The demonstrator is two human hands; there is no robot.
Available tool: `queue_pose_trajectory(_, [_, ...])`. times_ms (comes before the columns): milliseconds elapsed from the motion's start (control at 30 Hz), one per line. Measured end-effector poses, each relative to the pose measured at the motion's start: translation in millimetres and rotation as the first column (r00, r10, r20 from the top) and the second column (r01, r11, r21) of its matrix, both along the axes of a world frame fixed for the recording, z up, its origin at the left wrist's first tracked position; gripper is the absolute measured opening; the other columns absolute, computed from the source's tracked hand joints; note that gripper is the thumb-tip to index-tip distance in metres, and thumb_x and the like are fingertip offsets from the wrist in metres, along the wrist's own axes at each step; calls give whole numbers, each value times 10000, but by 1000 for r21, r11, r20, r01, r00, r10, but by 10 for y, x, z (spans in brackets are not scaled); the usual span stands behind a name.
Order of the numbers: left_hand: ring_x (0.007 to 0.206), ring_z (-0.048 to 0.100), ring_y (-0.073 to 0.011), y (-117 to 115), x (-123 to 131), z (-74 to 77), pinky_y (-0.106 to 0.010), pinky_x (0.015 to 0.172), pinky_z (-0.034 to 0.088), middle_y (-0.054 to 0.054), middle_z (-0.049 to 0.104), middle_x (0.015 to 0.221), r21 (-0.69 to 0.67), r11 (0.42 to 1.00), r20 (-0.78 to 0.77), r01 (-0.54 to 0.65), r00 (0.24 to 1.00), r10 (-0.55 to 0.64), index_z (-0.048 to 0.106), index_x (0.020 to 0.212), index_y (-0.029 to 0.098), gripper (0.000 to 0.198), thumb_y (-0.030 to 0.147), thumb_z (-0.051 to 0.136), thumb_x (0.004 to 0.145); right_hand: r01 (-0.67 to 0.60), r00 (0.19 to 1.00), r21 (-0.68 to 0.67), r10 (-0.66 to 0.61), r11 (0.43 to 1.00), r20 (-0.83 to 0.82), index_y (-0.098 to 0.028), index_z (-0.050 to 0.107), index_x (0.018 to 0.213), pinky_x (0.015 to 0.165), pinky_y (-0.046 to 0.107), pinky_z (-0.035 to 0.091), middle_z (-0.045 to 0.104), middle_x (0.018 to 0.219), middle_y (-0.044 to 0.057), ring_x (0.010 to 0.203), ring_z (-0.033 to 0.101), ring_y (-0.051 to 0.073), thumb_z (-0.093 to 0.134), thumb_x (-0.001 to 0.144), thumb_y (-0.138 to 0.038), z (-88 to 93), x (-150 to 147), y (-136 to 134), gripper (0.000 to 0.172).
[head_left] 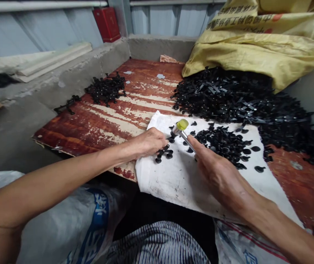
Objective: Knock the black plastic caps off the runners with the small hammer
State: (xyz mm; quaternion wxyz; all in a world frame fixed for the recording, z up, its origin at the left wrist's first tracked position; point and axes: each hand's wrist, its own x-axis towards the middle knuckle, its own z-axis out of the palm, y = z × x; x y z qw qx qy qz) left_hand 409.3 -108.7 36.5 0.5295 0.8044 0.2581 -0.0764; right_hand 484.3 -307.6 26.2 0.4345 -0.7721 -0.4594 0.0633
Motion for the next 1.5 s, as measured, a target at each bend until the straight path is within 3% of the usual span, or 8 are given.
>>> queue_pose_trajectory(200, [309,291,-36,26,11,-43,-199,330,161,47,405,409,-4,1000,2,18,1000,-18,475,534,176,321,195,549,845,34,992,-27,-31,999,119,-282,433,1452,830,424,589,675,1199,59,1128,636,248,381,935,-241,16,3,0,522])
queue_pose_trajectory(333, [322,253,-42,20,-24,48,-208,347,151,62,346,406,-20,1000,-43,6,999,-7,469,559,179,318,198,508,873,7,998,-90,-1,996,66,-259,593,1271,542,288,563,687,771,13,633,663,162,412,931,-277,90,15,43,386])
queue_pose_trajectory(567, [471,340,-52,-93,-97,211,-184,431,231,48,406,545,75,904,112,420,898,-426,506,611,155,291,292,531,866,-59,846,-90,2,994,-534,-200,549,841,297,197,303,412,464,-94,337,357,75,623,820,-472,90,91,186,282])
queue_pose_trajectory(700, [601,534,-97,-42,-214,169,-180,479,354,-12,600,746,134,981,159,142,974,-163,594,829,163,303,460,543,862,85,765,-27,-83,996,-639,-210,516,783,305,197,311,433,460,-89,343,364,77,627,814,-495,4,21,104,307])
queue_pose_trajectory(800, [756,643,-156,-46,-308,80,-216,550,454,-97,671,943,-23,999,137,36,990,-33,612,874,146,430,567,524,853,218,764,41,-145,975,-629,-216,509,781,328,200,337,489,495,-70,374,408,84,627,827,-497,-22,-20,15,309])
queue_pose_trajectory(1000, [667,632,-138,-252,-290,15,-248,559,467,-103,671,897,-357,920,67,-162,978,199,611,864,120,316,422,521,881,214,796,23,-160,977,-584,-226,490,759,332,205,320,532,484,-59,345,420,82,585,847,-487,-58,-81,-17,292])
queue_pose_trajectory(1233, [569,481,-82,-369,-158,140,-199,506,364,12,551,632,105,981,147,163,973,-178,589,706,144,239,280,497,881,121,794,-25,-112,992,-598,-222,500,739,323,204,295,544,488,-44,331,404,78,551,859,-498,-68,-186,-40,306])
queue_pose_trajectory(1500, [384,438,-30,-230,129,62,-156,324,287,26,576,631,-103,982,47,157,987,-153,553,765,148,181,162,443,909,217,647,4,-141,976,-750,-205,525,815,305,170,304,525,489,-64,325,416,67,593,827,-581,-102,-189,-299,382])
